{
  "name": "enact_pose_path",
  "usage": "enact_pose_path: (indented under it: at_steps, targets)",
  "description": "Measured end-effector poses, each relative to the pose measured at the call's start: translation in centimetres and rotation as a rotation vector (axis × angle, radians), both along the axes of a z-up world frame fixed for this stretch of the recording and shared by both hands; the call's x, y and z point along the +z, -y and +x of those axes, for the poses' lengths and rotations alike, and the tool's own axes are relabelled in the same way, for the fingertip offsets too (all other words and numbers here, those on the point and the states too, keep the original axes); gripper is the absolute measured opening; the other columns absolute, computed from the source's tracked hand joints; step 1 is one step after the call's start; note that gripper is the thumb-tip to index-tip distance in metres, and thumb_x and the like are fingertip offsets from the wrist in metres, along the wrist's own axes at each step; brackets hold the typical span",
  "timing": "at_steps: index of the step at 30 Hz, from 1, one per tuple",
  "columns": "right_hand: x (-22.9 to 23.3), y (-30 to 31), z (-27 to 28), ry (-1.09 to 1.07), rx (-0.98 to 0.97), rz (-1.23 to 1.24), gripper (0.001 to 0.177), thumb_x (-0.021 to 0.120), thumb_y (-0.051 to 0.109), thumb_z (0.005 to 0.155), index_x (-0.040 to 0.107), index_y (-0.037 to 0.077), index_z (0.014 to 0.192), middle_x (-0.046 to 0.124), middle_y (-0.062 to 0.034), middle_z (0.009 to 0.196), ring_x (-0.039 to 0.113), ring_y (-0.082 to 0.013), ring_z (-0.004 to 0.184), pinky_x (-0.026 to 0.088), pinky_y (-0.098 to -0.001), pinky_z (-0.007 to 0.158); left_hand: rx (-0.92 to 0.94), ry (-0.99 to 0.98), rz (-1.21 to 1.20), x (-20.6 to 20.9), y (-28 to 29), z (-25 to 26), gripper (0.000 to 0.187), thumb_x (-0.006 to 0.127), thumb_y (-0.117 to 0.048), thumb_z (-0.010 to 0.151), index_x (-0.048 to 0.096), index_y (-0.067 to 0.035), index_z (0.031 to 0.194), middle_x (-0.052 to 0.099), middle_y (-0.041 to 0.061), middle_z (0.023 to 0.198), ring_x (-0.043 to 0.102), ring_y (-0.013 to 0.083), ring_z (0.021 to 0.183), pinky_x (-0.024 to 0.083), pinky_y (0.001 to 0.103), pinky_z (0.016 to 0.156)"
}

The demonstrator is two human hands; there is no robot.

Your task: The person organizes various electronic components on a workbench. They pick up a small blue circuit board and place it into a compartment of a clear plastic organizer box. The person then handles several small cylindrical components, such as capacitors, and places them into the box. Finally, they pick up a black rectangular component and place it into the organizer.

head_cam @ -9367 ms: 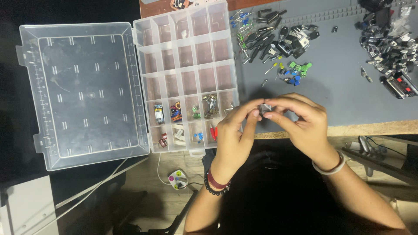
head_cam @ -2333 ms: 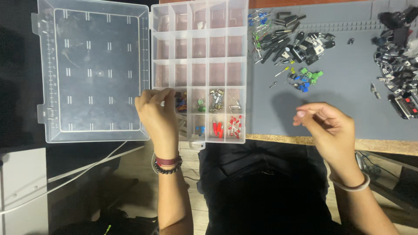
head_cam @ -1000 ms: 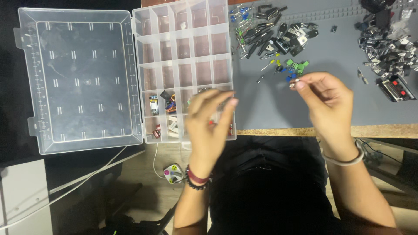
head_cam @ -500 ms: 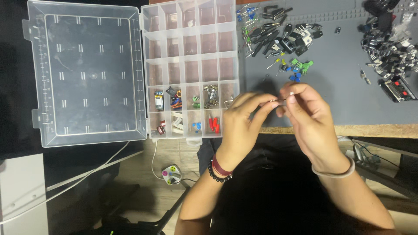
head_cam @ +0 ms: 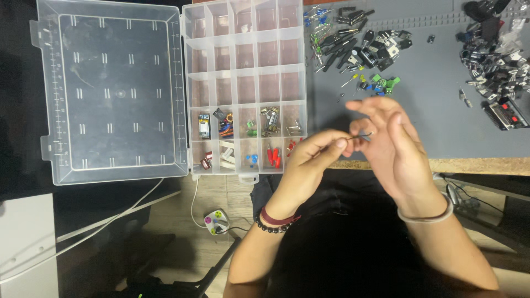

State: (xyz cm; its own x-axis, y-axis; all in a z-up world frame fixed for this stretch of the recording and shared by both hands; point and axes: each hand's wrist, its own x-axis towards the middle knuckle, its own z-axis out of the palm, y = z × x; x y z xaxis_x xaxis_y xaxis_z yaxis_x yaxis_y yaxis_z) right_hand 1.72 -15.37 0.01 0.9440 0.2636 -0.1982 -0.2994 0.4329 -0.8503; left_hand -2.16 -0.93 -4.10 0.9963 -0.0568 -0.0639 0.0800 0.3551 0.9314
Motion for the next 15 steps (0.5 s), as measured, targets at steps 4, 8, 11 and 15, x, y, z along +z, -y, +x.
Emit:
enact_pose_path:
  at_steps: [4,8,11,15]
  targets:
    - [-0.5,1.3,0.2,0.484,0.019,-0.321,0.066,0.062,0.009,0.094,0.033,0.005,0.153,0.047,-0.0239,0.154,0.054,-0.0296,0.124,0.048,-0.0372,0.093,0.028,0.026,0.106,1.7,-0.8,0.5,0.02,0.06,-0.021,0.106,0.074,-0.008,0.102,0.07,0.006,0.084,0.064,0.0125,0.088,0.051,0.029,0.086]
    - [0.1,1.9,0.8,0.825,-0.025,-0.737,0.024,0.084,0.001,0.085,0.079,0.001,0.108,0.074,-0.0091,0.101,0.07,-0.0263,0.091,0.056,-0.0367,0.088,0.081,0.139,0.405,3.8,-1.1,1.3,0.017,0.06,-0.02,0.104,0.072,-0.011,0.097,0.066,0.006,0.077,0.063,0.0182,0.078,0.051,0.032,0.078]
    - [0.1,1.7,0.8,0.825,-0.041,-0.782,0.026,0.087,0.003,0.084,0.08,0.003,0.109,0.074,-0.0067,0.093,0.07,-0.0228,0.082,0.057,-0.0356,0.083,0.114,0.201,0.54,4.5,-0.9,1.7,0.015,0.063,-0.02,0.102,0.071,-0.011,0.093,0.062,0.007,0.073,0.061,0.0221,0.072,0.051,0.035,0.073]
    - [-0.2,1.7,0.7,0.804,-0.074,-0.79,0.02,0.086,-0.001,0.085,0.08,0.003,0.104,0.074,-0.0089,0.084,0.072,-0.025,0.077,0.058,-0.0381,0.078,0.147,0.277,0.644,4.9,-0.7,2.1,0.017,0.063,-0.022,0.101,0.069,-0.01,0.091,0.061,0.008,0.073,0.062,0.0272,0.07,0.052,0.038,0.073]
